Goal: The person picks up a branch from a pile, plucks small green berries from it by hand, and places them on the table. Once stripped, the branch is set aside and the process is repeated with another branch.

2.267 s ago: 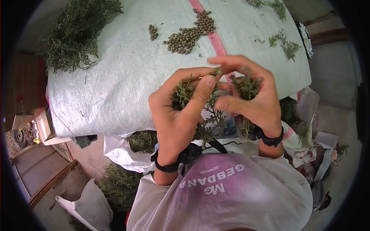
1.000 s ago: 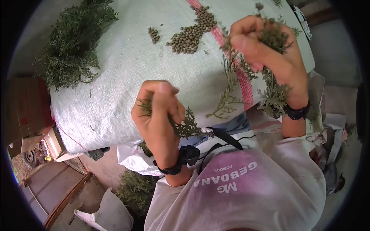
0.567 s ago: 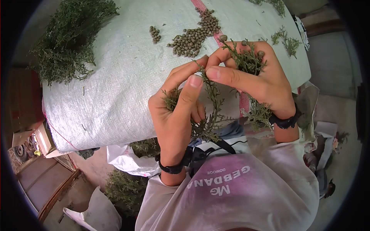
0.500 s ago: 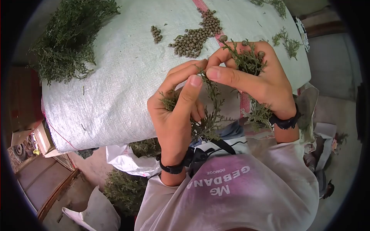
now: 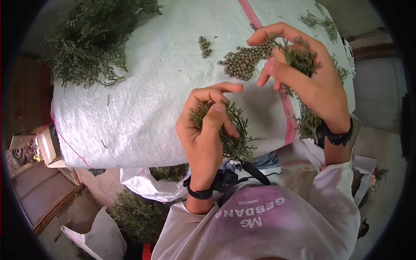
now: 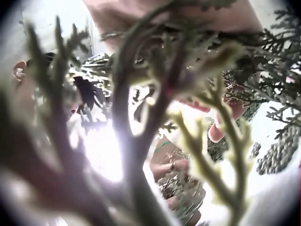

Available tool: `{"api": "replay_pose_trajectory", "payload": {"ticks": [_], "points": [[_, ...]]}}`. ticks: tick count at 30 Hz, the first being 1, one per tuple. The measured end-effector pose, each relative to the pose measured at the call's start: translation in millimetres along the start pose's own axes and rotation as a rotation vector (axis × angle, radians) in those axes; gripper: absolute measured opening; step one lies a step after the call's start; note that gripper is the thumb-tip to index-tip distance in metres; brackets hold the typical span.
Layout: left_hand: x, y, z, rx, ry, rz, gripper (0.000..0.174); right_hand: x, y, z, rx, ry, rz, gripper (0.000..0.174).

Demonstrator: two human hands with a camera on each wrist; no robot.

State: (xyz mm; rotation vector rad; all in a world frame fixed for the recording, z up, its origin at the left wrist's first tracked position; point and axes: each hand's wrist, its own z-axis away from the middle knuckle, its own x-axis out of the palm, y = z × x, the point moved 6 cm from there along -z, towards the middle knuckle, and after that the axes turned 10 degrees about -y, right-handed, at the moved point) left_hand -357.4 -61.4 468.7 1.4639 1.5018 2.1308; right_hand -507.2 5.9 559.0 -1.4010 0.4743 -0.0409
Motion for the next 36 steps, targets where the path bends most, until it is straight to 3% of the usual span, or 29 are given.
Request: {"api": "replay_pose_trajectory", "payload": {"ticks": [4,6,7,8,11,14,15,18,23,36], "points": [[-2.0,-4.9,0.5,-0.011,-0.025,-0.014,0.011,-7.7,-2.5,-36.4,0.155,0.020,0.208,0.021],[-1.1,-6.0,-1.2,-0.015,-0.039,-0.012,0.011,-4.3,7.2,-58.0,-0.007,-0.091,0.487,0.013],[-3.3,-5.1,-1.4,-0.016,-0.022,-0.016,0.011,0.8,2.0,-62.8,-0.054,-0.073,0.692,0.013],[-5.5,-4.2,-1.3,-0.018,-0.004,-0.021,0.011,1.4,6.4,-65.9,-0.048,-0.071,0.693,0.013],[-6.1,-3.2,-1.5,-0.052,0.024,-0.015,0.009,-0.5,14.1,-74.8,-0.256,0.055,1.106,0.023],[-7.3,-5.2,-1.6,-0.068,0.028,0.004,0.008,-17.6,13.4,-72.3,-0.059,0.045,1.010,0.023],[-8.1,-4.8,-0.8,-0.064,0.028,0.000,0.008,-24.2,21.8,-74.1,-0.107,-0.009,0.911,0.023],[-9.0,-5.2,-0.4,-0.080,0.035,-0.022,0.008,-28.9,41.3,-64.8,-0.122,0.019,1.086,0.023],[-11.6,-3.3,-1.0,-0.048,0.048,0.013,0.008,-22.9,50.4,-60.1,-0.156,0.064,1.045,0.029],[-7.2,-2.7,-0.8,0.062,0.139,-0.059,0.009,-27.8,44.8,-53.8,-0.038,0.179,1.032,0.034]]}}
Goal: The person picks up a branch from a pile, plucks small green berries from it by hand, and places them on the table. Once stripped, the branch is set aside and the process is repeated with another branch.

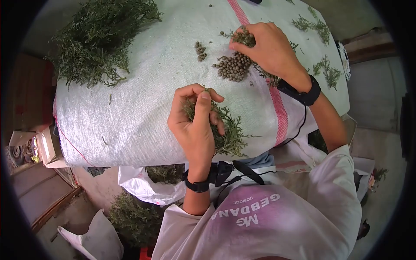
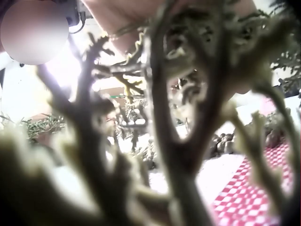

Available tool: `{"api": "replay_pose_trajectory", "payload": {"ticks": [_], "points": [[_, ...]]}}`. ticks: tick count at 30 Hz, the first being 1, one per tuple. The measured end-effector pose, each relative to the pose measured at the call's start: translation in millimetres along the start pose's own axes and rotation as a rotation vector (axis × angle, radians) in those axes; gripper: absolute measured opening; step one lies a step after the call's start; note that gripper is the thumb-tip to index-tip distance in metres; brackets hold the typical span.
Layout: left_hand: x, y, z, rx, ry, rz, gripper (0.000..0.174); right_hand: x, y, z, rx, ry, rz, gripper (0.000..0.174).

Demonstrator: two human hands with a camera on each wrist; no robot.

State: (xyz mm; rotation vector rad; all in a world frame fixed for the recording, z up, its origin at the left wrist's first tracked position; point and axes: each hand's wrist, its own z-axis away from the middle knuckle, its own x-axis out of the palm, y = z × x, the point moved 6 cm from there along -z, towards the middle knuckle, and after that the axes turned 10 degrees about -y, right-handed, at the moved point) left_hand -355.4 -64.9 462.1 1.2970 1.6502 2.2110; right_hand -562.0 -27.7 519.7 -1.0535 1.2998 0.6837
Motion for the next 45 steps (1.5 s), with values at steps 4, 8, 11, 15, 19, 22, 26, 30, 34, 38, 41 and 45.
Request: {"api": "replay_pose_trajectory", "payload": {"ticks": [4,8,11,15,19,22,26,30,34,38,41,45], "points": [[6.3,3.5,-1.2,-0.029,-0.001,-0.059,0.008,-20.8,5.4,8.8,-0.045,0.002,-0.231,0.026],[13.6,6.6,3.2,-0.031,0.051,-0.018,0.007,-44.5,-14.7,43.6,-0.131,-0.039,-0.751,0.021],[30.7,16.5,13.5,-0.017,0.022,-0.033,0.007,-45.5,-25.0,72.7,0.041,-0.159,-1.018,0.021],[48.6,25.1,24.0,0.050,-0.060,-0.132,0.007,-41.6,-31.6,99.9,0.137,-0.214,-1.192,0.023],[62.5,28.3,33.1,0.035,-0.047,-0.167,0.007,-37.8,-30.7,114.7,0.243,-0.228,-1.293,0.025],[69.5,31.4,37.2,0.164,-0.075,-0.344,0.009,-32.1,-30.9,124.6,0.259,-0.125,-1.487,0.021],[77.2,35.0,41.2,0.234,-0.190,-0.452,0.006,-20.9,-30.2,139.5,0.300,-0.121,-1.573,0.021],[77.9,39.9,48.1,0.171,-0.150,-0.481,0.011,-18.2,-32.0,146.0,0.244,-0.062,-1.515,0.022],[72.6,38.3,49.0,0.178,-0.165,-0.418,0.012,-22.0,-37.4,147.0,0.224,-0.049,-1.504,0.020],[68.9,39.0,47.4,0.231,-0.195,-0.442,0.007,-32.0,-41.7,141.4,0.061,0.070,-1.324,0.017],[68.9,42.3,47.4,0.295,-0.245,-0.490,0.005,-34.1,-44.3,142.7,0.110,0.028,-1.287,0.016],[68.0,40.1,46.8,0.268,-0.237,-0.465,0.006,-31.0,-46.2,141.5,0.139,0.054,-1.341,0.016]]}}
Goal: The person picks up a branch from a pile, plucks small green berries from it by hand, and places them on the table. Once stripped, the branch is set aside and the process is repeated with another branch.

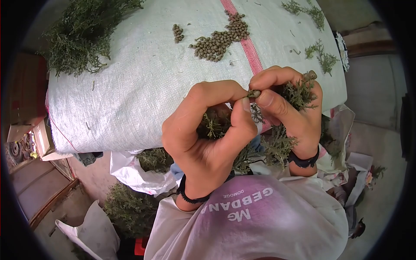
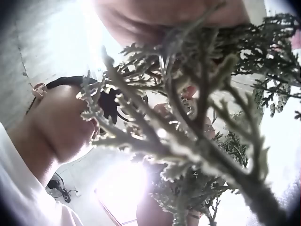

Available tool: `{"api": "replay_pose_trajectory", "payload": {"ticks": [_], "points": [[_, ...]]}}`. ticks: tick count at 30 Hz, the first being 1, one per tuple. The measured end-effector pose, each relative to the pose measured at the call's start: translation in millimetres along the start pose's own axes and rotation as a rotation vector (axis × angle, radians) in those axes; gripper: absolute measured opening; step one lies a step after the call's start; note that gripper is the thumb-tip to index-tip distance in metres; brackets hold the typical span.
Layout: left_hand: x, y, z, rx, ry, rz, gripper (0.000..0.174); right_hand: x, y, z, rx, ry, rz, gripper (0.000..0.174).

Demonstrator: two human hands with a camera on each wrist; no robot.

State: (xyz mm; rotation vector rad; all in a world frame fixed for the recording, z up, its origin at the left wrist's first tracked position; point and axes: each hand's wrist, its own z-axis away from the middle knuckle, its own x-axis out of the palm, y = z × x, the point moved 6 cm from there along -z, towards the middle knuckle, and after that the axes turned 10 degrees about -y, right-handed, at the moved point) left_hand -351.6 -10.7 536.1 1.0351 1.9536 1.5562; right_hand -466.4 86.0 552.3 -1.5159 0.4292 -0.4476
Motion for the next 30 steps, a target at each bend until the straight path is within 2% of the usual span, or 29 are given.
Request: {"api": "replay_pose_trajectory", "payload": {"ticks": [5,8,9,13,15,16,22,24,27,30], "points": [[0.4,0.3,-1.4,-0.004,0.001,-0.043,0.007,-2.7,3.6,0.3,0.030,0.002,0.038,0.016],[1.2,0.0,-2.3,-0.013,0.038,-0.035,0.010,-3.2,4.5,-0.6,0.027,0.006,-0.045,0.017],[0.1,-0.8,-2.5,-0.020,0.068,-0.029,0.016,-2.1,2.0,-0.4,-0.031,0.028,-0.012,0.016],[-0.6,-6.6,-3.3,-0.023,0.070,-0.022,0.016,-4.1,-0.1,0.5,-0.132,0.036,0.073,0.014],[2.2,-4.1,-5.2,0.118,-0.044,-0.106,0.007,-7.1,1.5,-0.3,-0.144,0.027,0.108,0.013],[2.0,-4.2,-5.4,0.117,-0.046,-0.106,0.007,-7.5,1.0,-0.5,-0.158,0.016,0.145,0.013],[4.4,-6.3,-7.2,-0.019,-0.060,-0.074,0.005,-6.3,1.5,0.9,-0.132,0.045,0.152,0.013],[1.9,-10.7,-6.6,-0.106,0.005,-0.025,0.015,-8.1,1.9,-0.3,-0.154,0.019,0.171,0.013],[1.4,-14.0,-6.4,-0.085,-0.077,-0.082,0.006,-7.8,4.1,-2.1,-0.178,-0.005,0.194,0.014],[-0.1,-13.4,-7.3,-0.083,-0.097,-0.056,0.008,-7.7,4.8,-2.5,-0.170,0.004,0.187,0.014]]}}
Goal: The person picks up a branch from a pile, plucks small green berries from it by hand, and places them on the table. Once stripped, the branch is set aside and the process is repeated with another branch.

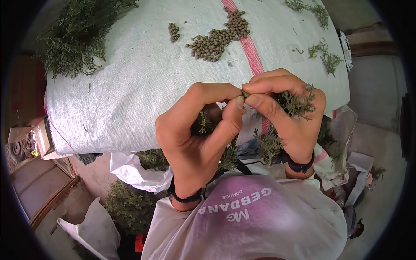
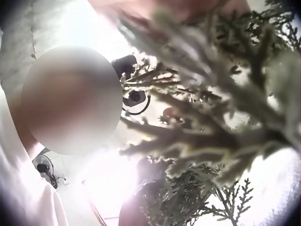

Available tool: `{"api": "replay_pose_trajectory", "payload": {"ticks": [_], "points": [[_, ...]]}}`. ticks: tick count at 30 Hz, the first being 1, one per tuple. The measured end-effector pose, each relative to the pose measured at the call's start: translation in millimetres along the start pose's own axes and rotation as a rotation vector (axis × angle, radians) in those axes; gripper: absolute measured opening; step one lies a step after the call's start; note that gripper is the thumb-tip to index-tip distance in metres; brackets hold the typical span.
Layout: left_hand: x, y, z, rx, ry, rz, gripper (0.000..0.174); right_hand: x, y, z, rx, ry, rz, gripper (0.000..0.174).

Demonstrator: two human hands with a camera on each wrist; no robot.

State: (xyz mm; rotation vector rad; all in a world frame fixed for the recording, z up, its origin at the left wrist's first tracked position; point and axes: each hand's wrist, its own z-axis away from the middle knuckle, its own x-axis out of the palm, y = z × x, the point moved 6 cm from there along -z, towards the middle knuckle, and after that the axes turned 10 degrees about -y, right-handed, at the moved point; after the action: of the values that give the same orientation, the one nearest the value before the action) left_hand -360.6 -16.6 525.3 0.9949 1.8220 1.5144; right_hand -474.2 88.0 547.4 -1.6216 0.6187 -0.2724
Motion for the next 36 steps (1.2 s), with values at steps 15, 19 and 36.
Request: {"api": "replay_pose_trajectory", "payload": {"ticks": [15,19,36], "points": [[-8.8,-16.7,-0.6,-0.181,0.025,0.457,0.015,14.6,-4.6,-9.7,-0.043,-0.200,0.082,0.042],[-21.6,-21.3,-6.6,-0.078,0.174,0.597,0.026,6.8,-3.2,-12.6,0.139,-0.045,-0.062,0.033],[-46.8,-15.6,-3.4,-0.003,0.421,0.669,0.061,66.0,-23.2,-24.0,0.075,-0.367,0.384,0.024]]}}
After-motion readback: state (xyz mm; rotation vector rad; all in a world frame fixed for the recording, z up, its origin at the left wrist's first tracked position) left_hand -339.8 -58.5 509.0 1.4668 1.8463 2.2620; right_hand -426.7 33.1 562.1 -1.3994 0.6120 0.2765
